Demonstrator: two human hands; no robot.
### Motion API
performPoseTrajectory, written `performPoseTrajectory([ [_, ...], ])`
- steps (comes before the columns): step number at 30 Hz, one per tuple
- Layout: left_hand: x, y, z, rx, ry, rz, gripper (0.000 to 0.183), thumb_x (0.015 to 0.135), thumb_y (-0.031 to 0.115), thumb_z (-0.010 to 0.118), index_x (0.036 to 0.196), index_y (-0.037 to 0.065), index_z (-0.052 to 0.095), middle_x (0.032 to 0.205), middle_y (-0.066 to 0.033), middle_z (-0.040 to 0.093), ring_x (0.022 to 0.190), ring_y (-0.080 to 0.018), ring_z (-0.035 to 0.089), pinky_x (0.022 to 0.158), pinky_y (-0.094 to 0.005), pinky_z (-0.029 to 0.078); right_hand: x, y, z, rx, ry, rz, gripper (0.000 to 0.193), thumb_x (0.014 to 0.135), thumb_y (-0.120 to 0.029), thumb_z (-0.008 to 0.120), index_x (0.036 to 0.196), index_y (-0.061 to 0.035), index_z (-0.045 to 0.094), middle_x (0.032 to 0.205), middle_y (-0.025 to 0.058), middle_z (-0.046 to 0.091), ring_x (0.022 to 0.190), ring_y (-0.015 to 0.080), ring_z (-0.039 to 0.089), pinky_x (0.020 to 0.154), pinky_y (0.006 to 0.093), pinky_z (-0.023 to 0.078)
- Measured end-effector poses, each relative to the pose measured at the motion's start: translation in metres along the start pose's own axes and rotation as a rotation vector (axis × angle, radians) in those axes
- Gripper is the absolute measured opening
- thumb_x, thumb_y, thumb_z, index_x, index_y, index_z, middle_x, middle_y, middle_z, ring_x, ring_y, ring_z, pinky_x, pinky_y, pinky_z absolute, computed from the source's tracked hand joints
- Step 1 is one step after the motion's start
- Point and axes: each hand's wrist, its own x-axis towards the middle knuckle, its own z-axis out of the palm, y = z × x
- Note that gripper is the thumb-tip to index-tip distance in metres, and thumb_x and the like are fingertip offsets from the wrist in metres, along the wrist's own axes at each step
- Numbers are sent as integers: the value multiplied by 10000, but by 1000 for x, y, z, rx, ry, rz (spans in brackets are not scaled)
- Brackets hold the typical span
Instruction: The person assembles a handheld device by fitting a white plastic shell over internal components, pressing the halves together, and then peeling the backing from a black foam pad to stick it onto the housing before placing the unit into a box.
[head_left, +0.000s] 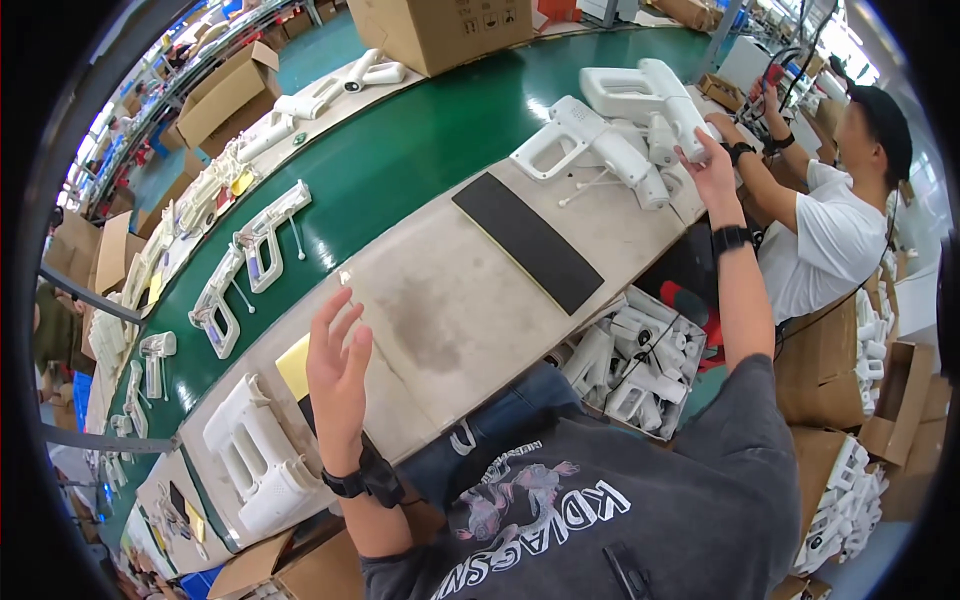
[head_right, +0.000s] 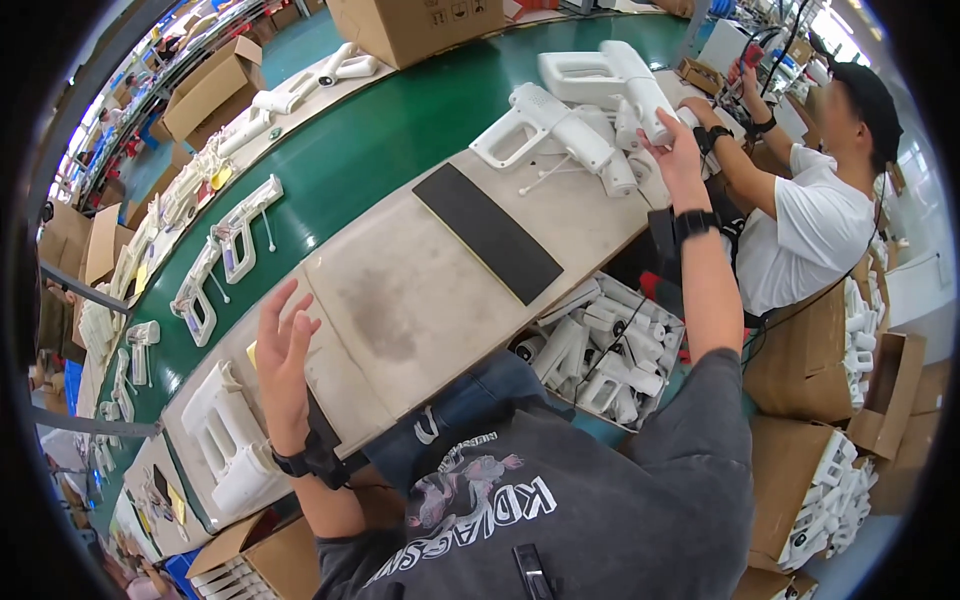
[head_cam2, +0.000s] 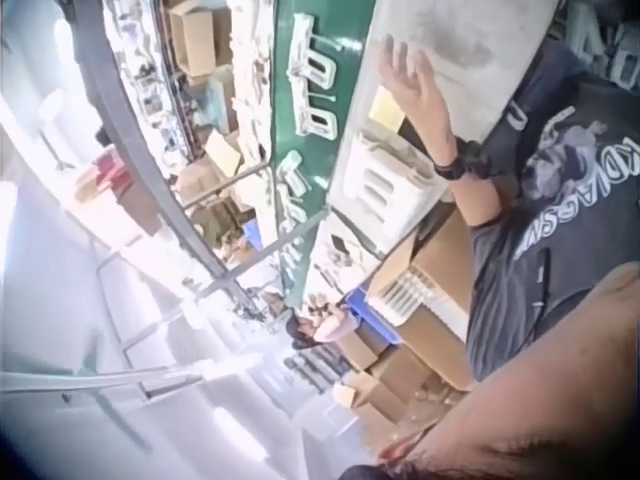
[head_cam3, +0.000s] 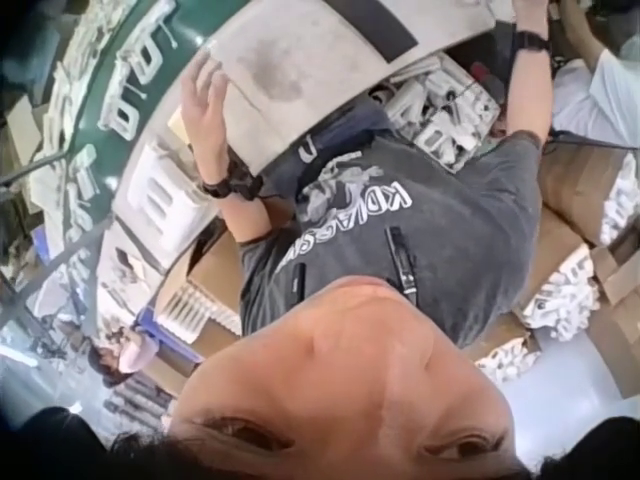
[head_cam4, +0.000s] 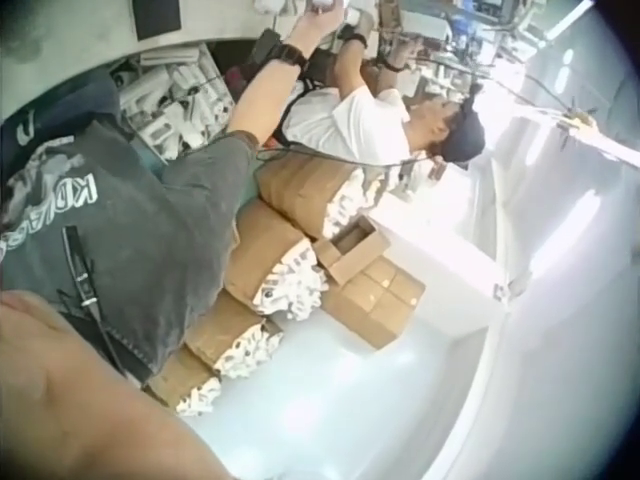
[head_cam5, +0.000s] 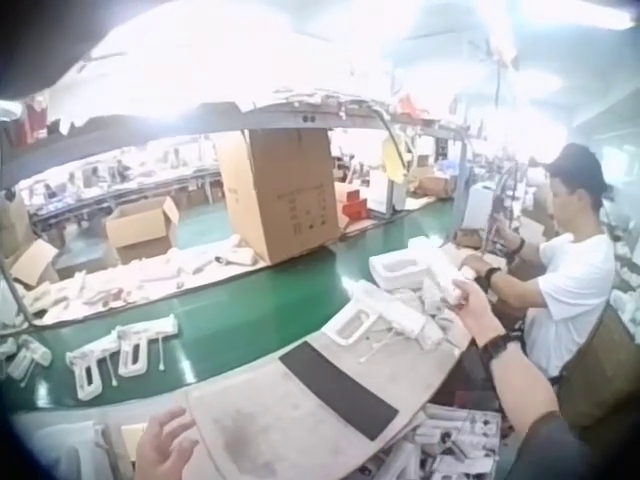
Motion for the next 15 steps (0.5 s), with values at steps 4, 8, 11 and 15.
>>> performPoseTrajectory([
  [4,-9,-5,0,-15,-7,-29,462,1040,214,593,1431,-5,484,1448,-115,520,1292,-263,557,996,-363,495,51,22,-3,-32,221,30,459,909,-192,743,1297,-16,574,1211,124,632,1030,297,673,789,334,599],
  [8,-19,-7,-8,-39,-18,-119,448,1045,230,579,1420,1,495,1438,-109,525,1275,-257,570,963,-385,538,52,38,-3,-333,281,-49,596,868,-359,785,1299,-10,567,1112,122,664,858,221,707,651,296,583],
  [11,-20,-12,-12,-29,-9,-124,448,1047,238,576,1418,-3,499,1428,-109,533,1262,-253,578,964,-379,534,39,41,-2,-692,323,-116,748,837,-504,781,1329,11,549,1007,121,688,735,184,706,570,292,554],
  [15,-18,-16,-10,-29,-39,-133,442,1043,225,584,1410,-9,502,1420,-109,541,1251,-247,584,964,-370,530,37,47,-6,-945,257,-134,918,822,-648,731,1390,38,505,953,131,699,702,169,703,519,301,535],
])
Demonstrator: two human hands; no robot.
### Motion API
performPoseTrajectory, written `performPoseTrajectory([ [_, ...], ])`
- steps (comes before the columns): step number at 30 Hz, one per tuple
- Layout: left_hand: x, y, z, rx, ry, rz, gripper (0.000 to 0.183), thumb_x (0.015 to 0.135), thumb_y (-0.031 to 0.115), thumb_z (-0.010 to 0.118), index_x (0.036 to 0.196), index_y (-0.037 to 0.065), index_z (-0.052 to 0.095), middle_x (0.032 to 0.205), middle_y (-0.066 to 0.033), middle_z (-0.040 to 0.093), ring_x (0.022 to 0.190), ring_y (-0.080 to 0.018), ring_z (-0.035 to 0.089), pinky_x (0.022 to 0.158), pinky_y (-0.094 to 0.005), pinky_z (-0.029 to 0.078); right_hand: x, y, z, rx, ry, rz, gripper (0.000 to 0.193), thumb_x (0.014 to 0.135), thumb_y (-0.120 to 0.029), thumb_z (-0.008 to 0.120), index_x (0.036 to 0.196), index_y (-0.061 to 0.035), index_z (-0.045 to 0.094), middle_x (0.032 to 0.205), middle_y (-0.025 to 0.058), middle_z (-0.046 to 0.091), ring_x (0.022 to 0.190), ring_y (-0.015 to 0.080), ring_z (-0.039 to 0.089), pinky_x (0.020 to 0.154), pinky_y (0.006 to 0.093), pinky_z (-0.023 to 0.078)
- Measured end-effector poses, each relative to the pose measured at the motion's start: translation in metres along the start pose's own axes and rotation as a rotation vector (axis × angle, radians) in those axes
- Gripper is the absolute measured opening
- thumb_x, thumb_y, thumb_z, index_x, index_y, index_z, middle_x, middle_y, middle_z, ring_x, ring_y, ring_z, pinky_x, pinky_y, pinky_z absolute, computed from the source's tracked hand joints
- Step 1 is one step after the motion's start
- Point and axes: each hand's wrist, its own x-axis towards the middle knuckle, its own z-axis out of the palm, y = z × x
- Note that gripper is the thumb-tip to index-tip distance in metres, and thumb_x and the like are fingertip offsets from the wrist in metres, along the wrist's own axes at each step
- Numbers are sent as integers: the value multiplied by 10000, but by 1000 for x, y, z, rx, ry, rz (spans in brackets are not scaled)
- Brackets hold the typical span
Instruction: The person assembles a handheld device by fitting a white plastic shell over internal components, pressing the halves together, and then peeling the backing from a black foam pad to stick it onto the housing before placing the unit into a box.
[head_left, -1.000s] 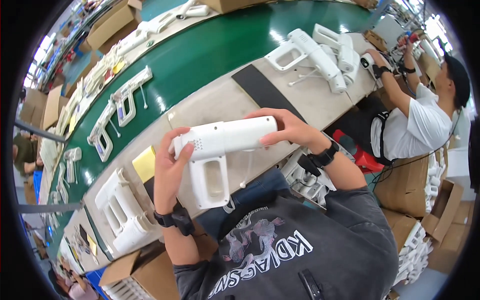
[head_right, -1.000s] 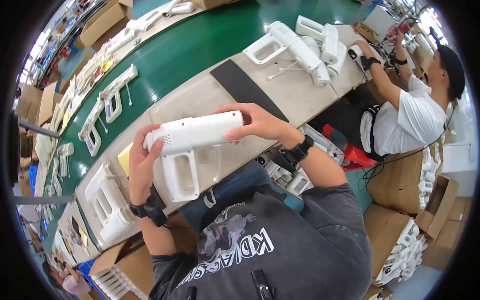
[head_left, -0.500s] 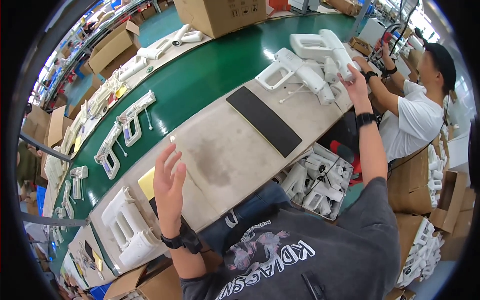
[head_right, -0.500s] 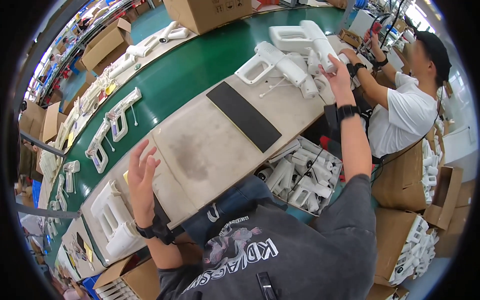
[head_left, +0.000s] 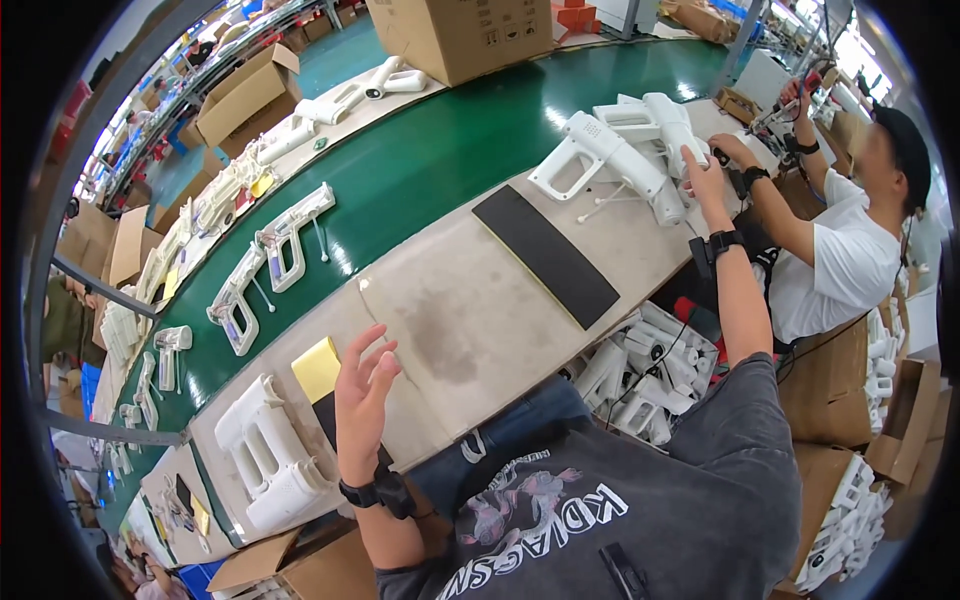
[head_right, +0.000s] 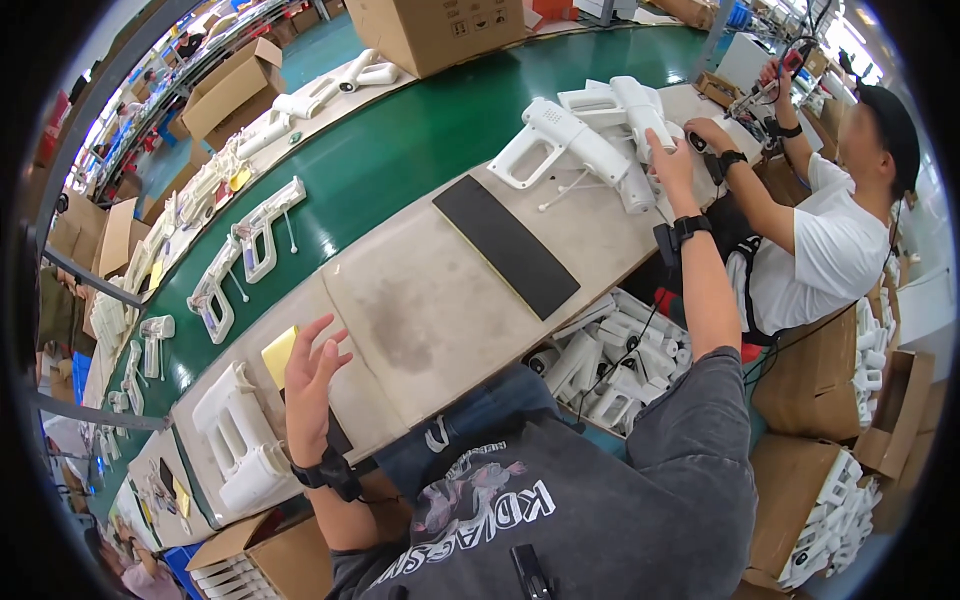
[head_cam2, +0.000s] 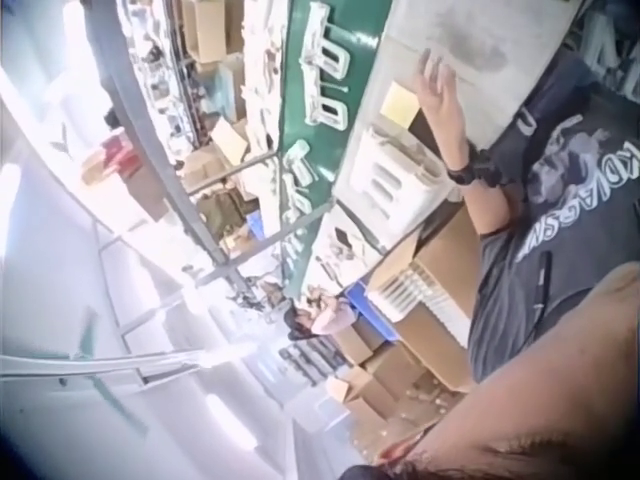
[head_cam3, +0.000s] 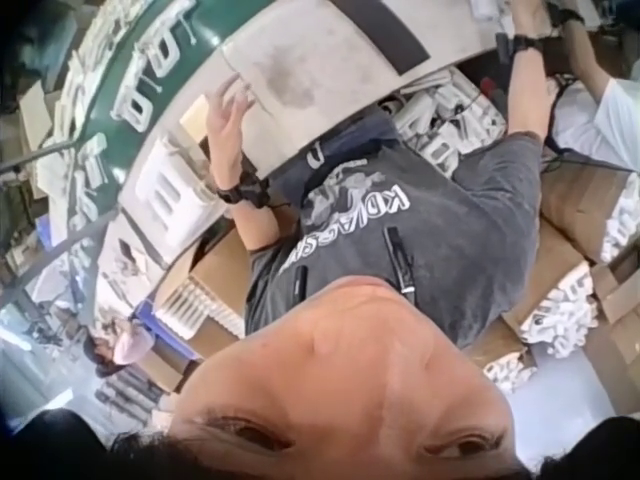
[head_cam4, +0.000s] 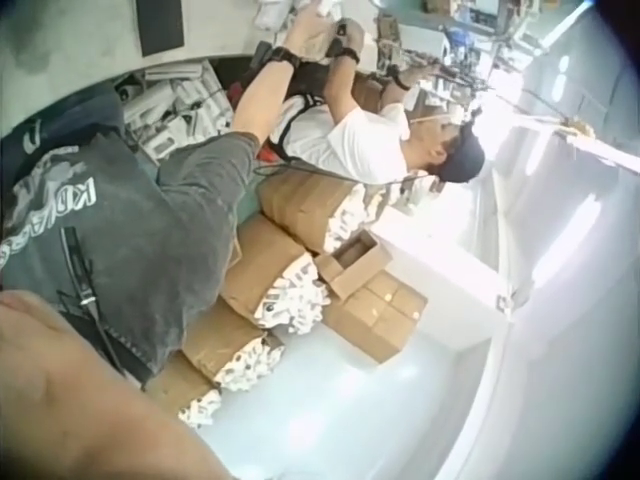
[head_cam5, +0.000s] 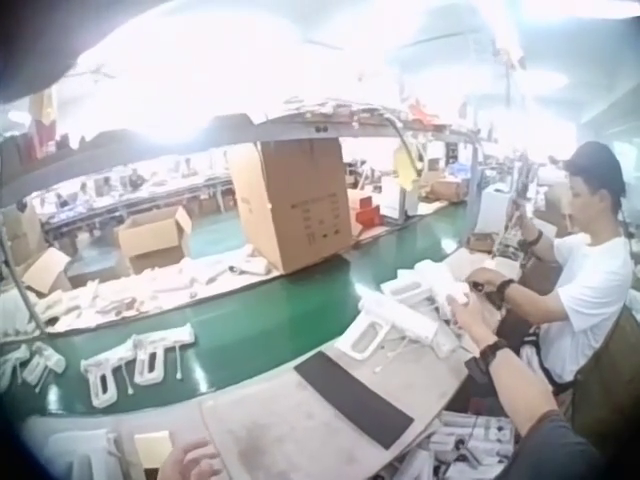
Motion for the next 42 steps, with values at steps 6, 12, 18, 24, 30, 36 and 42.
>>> performPoseTrajectory([
  [6,-6,9,-17,-14,72,5,438,1005,126,632,1410,25,499,1410,-89,548,1264,-231,565,980,-346,496,22,2,-3,-527,160,-256,949,836,-746,631,1267,100,612,1227,324,651,1189,438,621,1018,471,484],
  [12,-51,34,-72,358,352,204,396,954,148,686,1322,38,591,1374,-118,574,1262,-259,561,1017,-370,464,-87,-119,40,-54,0,-737,491,993,-317,663,1372,-16,582,1326,130,631,1099,226,608,957,349,490],
  [18,-84,21,-107,775,748,58,390,921,180,714,1260,21,603,1286,-176,594,1204,-371,558,1043,-434,433,-238,-241,219,232,-1003,-1040,267,959,-143,688,1200,-31,660,1066,79,669,902,159,643,836,304,517],
  [24,-95,-45,-83,524,705,-120,426,899,204,754,1253,14,612,1204,-178,619,1114,-348,581,976,-410,466,-338,-266,430,-238,-910,-1435,313,887,-155,693,1167,-19,663,1231,138,622,1094,377,553,964,462,478],
  [30,-55,-121,-57,894,781,-261,768,841,308,791,1460,15,444,1441,-216,489,1332,-435,414,1115,-527,346,-365,-255,501,-240,-733,-1493,221,860,-198,716,1041,-75,689,1111,88,631,1122,334,548,931,460,476],
  [36,-51,-123,-69,811,820,-382,1014,690,365,905,1486,5,391,1376,-233,524,1241,-423,482,1078,-537,376,-346,-261,505,-330,-785,-1577,163,819,-132,743,974,-86,722,1014,77,652,1067,307,562,943,424,467],
  [42,-71,-115,-79,609,794,-315,694,721,359,903,1183,-69,613,1130,-209,632,1046,-338,638,931,-412,524,-337,-272,437,-198,-776,-1646,96,821,-104,703,915,-85,703,944,71,642,1050,307,553,933,427,445],
])
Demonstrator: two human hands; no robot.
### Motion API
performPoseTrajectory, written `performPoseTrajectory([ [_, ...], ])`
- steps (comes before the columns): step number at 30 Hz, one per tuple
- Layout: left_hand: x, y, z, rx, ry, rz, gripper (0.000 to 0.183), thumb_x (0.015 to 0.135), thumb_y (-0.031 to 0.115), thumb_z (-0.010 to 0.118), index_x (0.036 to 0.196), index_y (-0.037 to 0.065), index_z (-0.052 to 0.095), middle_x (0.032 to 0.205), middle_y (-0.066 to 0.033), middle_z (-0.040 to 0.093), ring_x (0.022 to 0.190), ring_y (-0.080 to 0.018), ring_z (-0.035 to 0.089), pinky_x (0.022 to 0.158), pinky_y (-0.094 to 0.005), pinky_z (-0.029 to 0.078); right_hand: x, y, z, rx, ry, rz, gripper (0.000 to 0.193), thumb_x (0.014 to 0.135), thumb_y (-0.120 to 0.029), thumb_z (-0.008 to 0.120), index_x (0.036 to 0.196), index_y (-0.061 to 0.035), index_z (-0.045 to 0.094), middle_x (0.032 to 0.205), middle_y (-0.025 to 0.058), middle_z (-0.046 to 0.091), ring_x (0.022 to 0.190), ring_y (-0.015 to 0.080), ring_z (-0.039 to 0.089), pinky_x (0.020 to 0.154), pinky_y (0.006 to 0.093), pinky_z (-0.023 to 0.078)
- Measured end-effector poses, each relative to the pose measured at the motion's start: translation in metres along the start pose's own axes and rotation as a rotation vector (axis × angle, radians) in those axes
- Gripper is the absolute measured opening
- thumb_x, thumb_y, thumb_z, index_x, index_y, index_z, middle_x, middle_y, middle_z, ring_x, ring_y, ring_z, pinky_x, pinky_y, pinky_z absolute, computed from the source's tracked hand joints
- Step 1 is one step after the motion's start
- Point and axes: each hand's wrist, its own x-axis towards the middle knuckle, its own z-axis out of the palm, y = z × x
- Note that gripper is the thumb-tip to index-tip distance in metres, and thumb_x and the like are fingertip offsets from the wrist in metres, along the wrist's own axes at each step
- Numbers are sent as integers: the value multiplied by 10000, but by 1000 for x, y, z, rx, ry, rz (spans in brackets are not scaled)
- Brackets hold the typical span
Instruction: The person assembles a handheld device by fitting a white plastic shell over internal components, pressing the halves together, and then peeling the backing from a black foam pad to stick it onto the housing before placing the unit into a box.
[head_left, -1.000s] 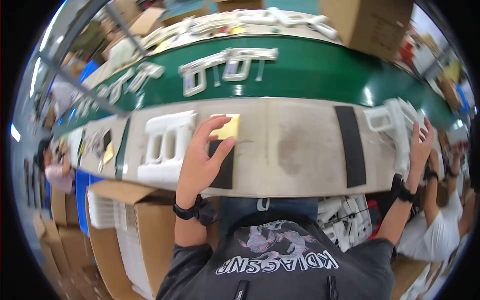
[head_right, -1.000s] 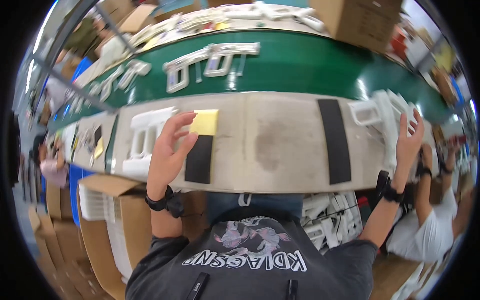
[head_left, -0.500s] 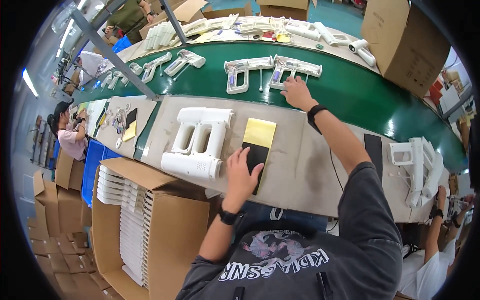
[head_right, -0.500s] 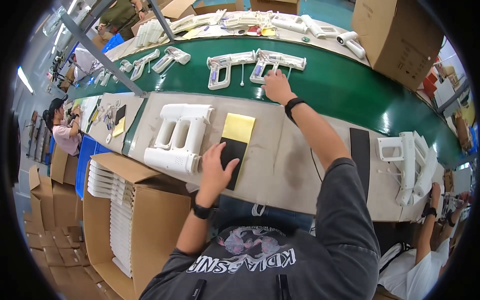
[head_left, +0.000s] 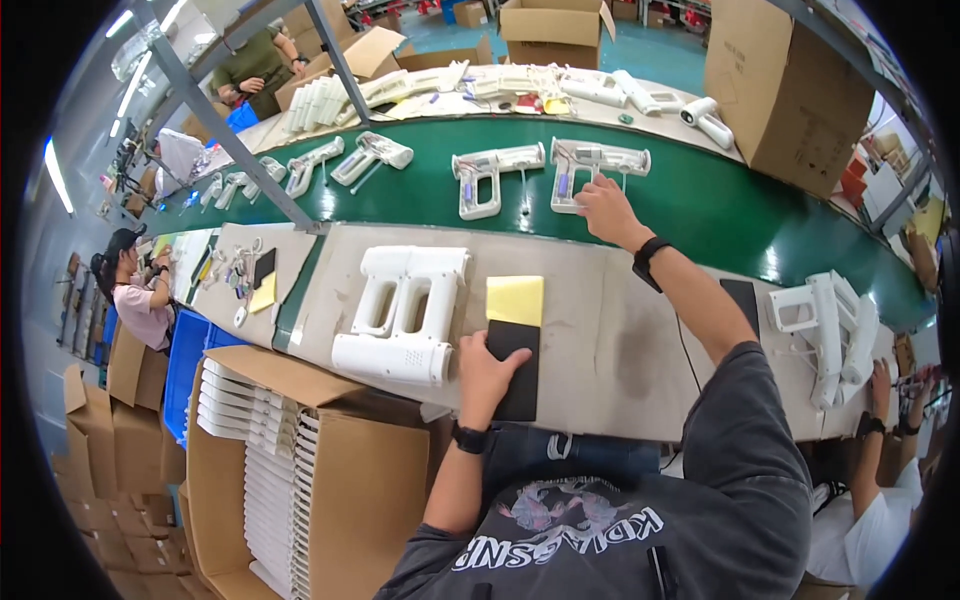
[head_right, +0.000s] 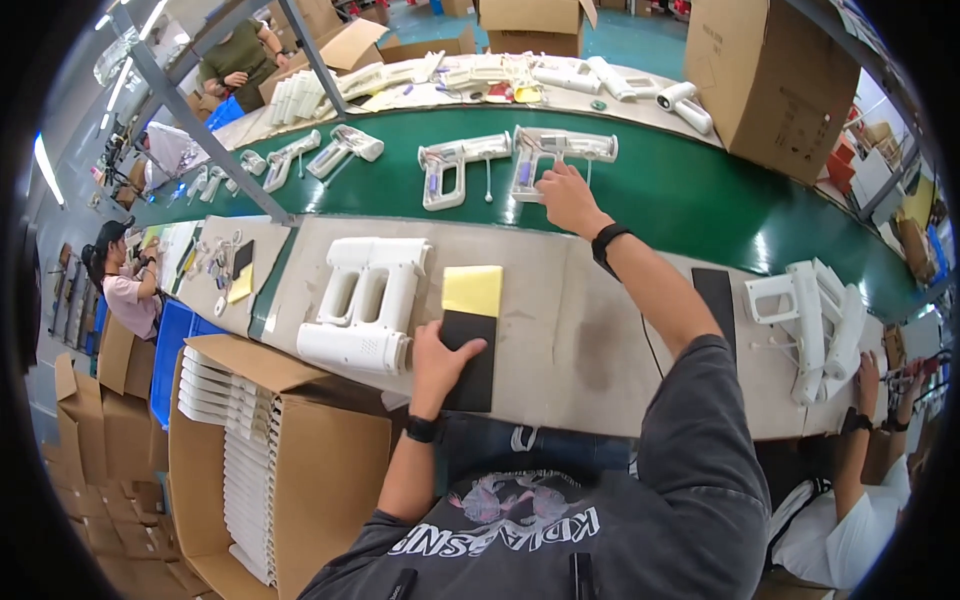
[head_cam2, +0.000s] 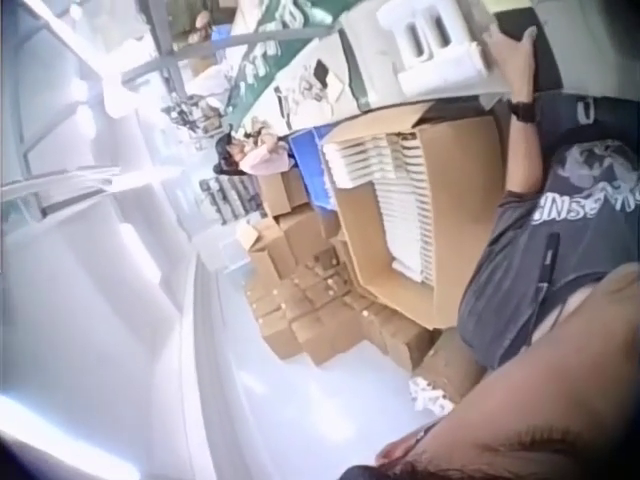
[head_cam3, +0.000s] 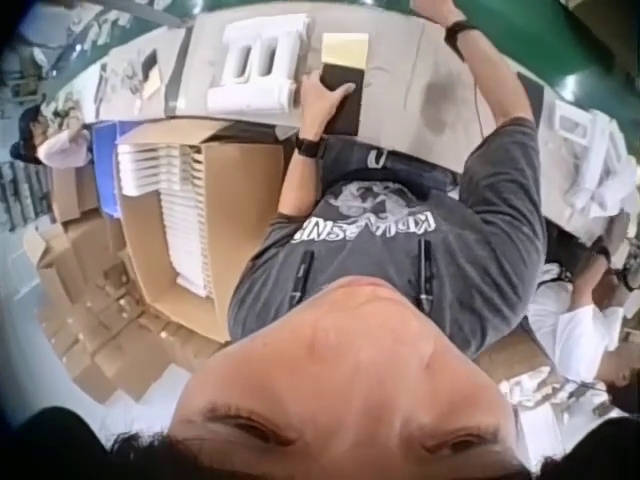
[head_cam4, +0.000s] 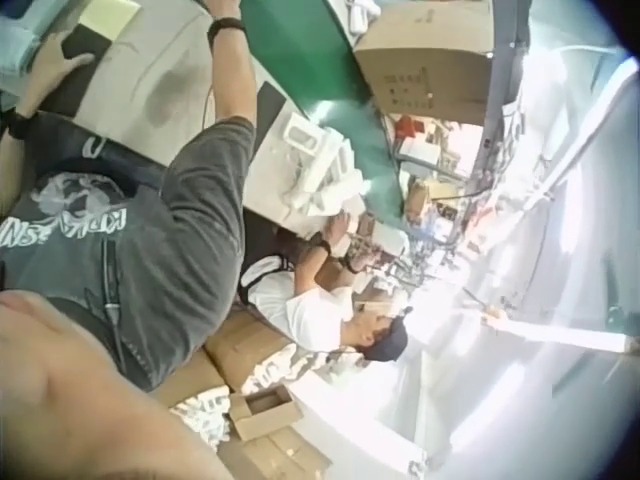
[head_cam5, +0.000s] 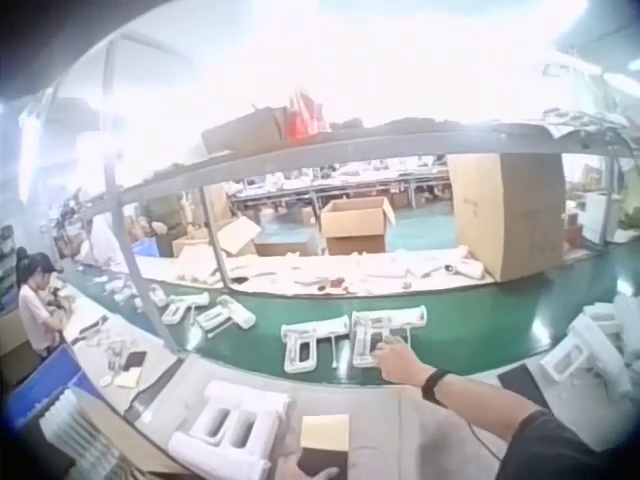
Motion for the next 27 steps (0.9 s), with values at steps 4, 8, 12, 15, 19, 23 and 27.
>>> performPoseTrajectory([
  [4,-32,0,-37,-743,-215,-128,378,933,151,744,1221,-30,580,1085,-126,716,938,-186,698,814,-306,574,-53,-51,-69,101,70,-113,153,790,-122,747,931,-77,706,905,59,635,1002,283,560,902,413,453],
  [8,-73,6,-75,-1104,-331,-250,350,952,43,687,1275,-20,568,1133,-103,703,973,-159,691,848,-297,571,-134,-113,-113,233,14,-191,205,749,-122,780,933,-68,706,872,49,626,952,266,566,877,403,454],
  [12,-89,12,-90,-1189,-328,-318,364,976,34,634,1327,-32,560,1206,-127,692,1046,-186,686,923,-310,554,-207,-162,-117,333,-100,-138,221,737,-119,783,938,-69,705,877,41,627,945,254,568,876,395,448],
  [15,-85,16,-82,-1119,-350,-251,331,972,39,649,1288,-40,591,1200,-129,696,1045,-184,687,915,-306,554,-243,-185,-104,403,-106,-100,258,726,-106,786,966,-71,699,889,32,634,936,243,570,889,391,441],
  [19,-79,23,-60,-1022,-407,-211,347,961,62,692,1283,-31,602,1174,-101,701,1005,-139,678,871,-281,557,-263,-199,-95,385,-154,-113,281,737,-110,786,1005,-78,708,935,36,654,944,238,575,901,391,437],
  [23,-80,31,-43,-967,-498,-148,384,969,90,692,1319,-23,582,1158,-61,694,1014,-107,652,871,-267,545,-256,-192,-113,564,-114,26,349,762,-55,794,1103,-66,717,1001,64,670,965,261,587,887,395,464],
  [27,-86,39,-37,-863,-590,-64,444,967,75,676,1379,-23,542,1194,-74,682,1049,-116,645,898,-273,536,-231,-183,-141,728,55,170,372,778,19,786,1137,-55,721,1048,89,667,942,279,627,794,370,522],
])
